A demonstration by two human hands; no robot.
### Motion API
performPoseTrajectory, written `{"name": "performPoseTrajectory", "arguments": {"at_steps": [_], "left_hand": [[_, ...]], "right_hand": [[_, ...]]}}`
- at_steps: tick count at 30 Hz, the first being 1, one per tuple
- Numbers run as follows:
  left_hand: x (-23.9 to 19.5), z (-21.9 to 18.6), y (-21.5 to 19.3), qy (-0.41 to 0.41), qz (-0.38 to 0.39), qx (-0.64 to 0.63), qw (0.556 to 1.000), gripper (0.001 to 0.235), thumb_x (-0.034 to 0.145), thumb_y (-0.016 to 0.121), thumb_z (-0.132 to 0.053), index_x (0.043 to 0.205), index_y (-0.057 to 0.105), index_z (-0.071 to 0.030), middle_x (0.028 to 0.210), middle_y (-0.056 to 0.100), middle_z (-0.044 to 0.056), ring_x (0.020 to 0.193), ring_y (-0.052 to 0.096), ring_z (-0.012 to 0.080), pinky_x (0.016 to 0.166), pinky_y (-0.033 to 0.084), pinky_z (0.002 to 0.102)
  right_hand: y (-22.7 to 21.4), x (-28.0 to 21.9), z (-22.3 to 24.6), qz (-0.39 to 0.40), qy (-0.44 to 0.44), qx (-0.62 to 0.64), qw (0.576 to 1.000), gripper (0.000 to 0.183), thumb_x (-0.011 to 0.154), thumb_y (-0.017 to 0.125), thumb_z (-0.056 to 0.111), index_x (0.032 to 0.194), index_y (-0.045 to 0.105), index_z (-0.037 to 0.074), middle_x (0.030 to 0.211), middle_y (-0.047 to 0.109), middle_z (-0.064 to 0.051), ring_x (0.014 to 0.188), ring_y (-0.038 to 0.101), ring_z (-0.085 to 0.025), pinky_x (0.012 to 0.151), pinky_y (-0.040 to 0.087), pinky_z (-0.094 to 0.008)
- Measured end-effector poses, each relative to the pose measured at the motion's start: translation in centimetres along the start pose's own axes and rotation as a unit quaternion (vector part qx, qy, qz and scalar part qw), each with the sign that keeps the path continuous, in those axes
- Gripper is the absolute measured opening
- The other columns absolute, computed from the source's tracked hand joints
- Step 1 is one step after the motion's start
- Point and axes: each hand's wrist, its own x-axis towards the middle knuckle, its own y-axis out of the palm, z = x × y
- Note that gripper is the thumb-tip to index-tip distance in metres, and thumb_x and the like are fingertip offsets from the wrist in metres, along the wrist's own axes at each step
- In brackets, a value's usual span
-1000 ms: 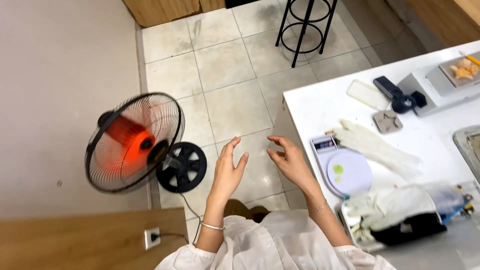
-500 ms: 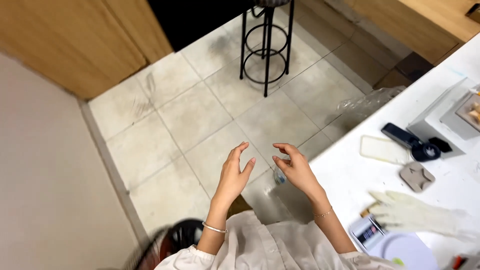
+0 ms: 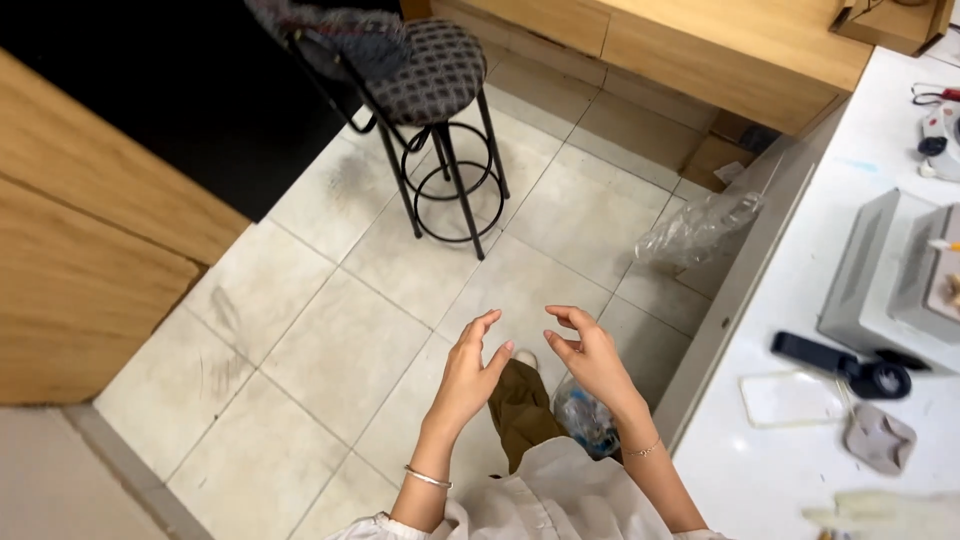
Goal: Organizing packaged gift boxes by placing them onto display shelves and cleaning the workspace.
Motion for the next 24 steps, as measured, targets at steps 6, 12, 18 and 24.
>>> {"name": "performPoseTrajectory", "arguments": {"at_steps": [6,12,18,24], "left_hand": [[14.5,-3.0,-0.6,0.118,0.001,0.014,0.993,0.050,0.096,0.065,-0.022,0.141,0.052,-0.005,0.149,0.056,0.015,0.134,0.057,0.0309,0.106,0.046,0.039],[26.4,-6.5,0.4,0.131,0.021,-0.001,0.991,0.053,0.097,0.065,-0.022,0.144,0.049,-0.006,0.148,0.056,0.017,0.137,0.054,0.0311,0.106,0.047,0.042],[38.6,-8.2,2.1,0.139,0.078,0.010,0.987,0.058,0.095,0.067,-0.025,0.146,0.047,-0.007,0.145,0.058,0.018,0.137,0.055,0.0314,0.104,0.049,0.041],[52.6,-14.0,3.4,0.130,0.146,-0.006,0.981,0.065,0.094,0.066,-0.026,0.150,0.037,-0.008,0.151,0.050,0.020,0.140,0.050,0.0328,0.096,0.053,0.043]], "right_hand": [[-3.3,13.5,2.2,-0.025,-0.017,0.031,0.999,0.037,0.093,0.068,0.017,0.129,0.064,0.010,0.134,0.066,-0.011,0.126,0.064,-0.026,0.091,0.061,-0.038],[-7.7,23.9,3.8,-0.063,-0.031,0.000,0.998,0.038,0.094,0.068,0.016,0.130,0.063,0.008,0.134,0.066,-0.011,0.126,0.063,-0.027,0.093,0.060,-0.038],[-9.9,32.4,2.3,-0.087,0.030,0.008,0.996,0.038,0.092,0.068,0.016,0.129,0.064,0.008,0.131,0.068,-0.009,0.124,0.065,-0.026,0.090,0.062,-0.038],[-13.9,44.0,1.8,-0.118,0.061,0.001,0.991,0.037,0.094,0.068,0.018,0.129,0.064,0.007,0.130,0.070,-0.009,0.122,0.066,-0.024,0.092,0.061,-0.037]]}}
